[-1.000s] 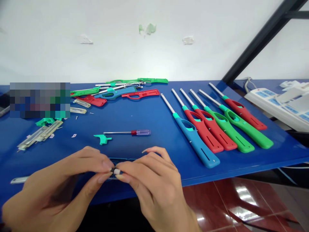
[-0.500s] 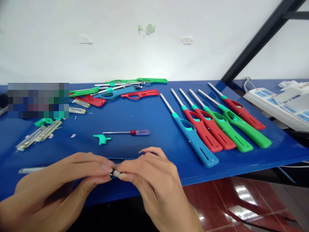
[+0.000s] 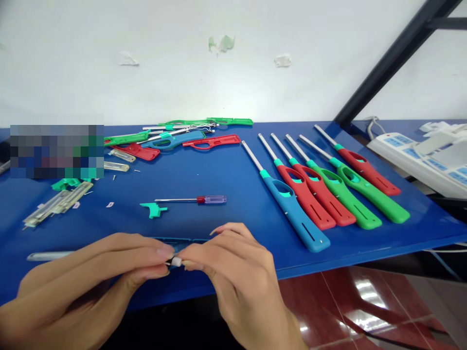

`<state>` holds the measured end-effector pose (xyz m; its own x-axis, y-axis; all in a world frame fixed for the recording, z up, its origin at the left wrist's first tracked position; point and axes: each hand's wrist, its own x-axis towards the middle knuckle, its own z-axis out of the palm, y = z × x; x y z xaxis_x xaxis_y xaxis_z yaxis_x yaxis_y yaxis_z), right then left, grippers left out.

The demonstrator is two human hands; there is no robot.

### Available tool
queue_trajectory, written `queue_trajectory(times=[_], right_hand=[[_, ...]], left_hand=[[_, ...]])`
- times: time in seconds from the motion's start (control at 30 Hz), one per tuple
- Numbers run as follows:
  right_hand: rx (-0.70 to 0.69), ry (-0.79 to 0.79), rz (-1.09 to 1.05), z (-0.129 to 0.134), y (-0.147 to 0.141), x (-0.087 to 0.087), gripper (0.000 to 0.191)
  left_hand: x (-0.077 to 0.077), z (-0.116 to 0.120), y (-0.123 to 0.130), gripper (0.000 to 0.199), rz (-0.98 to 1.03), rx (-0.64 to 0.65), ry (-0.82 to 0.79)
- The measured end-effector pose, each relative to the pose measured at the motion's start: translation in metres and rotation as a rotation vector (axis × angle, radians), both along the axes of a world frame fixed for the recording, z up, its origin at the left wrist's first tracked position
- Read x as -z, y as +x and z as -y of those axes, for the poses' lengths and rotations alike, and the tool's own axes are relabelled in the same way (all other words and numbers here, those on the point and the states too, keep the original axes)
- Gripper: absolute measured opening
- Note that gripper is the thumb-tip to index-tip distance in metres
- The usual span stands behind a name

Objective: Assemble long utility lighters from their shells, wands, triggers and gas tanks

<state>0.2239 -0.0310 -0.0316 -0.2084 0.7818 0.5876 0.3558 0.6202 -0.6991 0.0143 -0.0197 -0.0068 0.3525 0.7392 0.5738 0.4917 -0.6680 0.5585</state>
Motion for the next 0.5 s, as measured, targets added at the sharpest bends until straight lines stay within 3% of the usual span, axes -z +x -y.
queue_trajectory(times=[0.5], right_hand=[[0.037,0.096,0.07,-0.0018,0.0012,0.0004,0.032]], left_hand=[[0.0042,-0.002,0.0,0.024,0.007,0.035,0.037]])
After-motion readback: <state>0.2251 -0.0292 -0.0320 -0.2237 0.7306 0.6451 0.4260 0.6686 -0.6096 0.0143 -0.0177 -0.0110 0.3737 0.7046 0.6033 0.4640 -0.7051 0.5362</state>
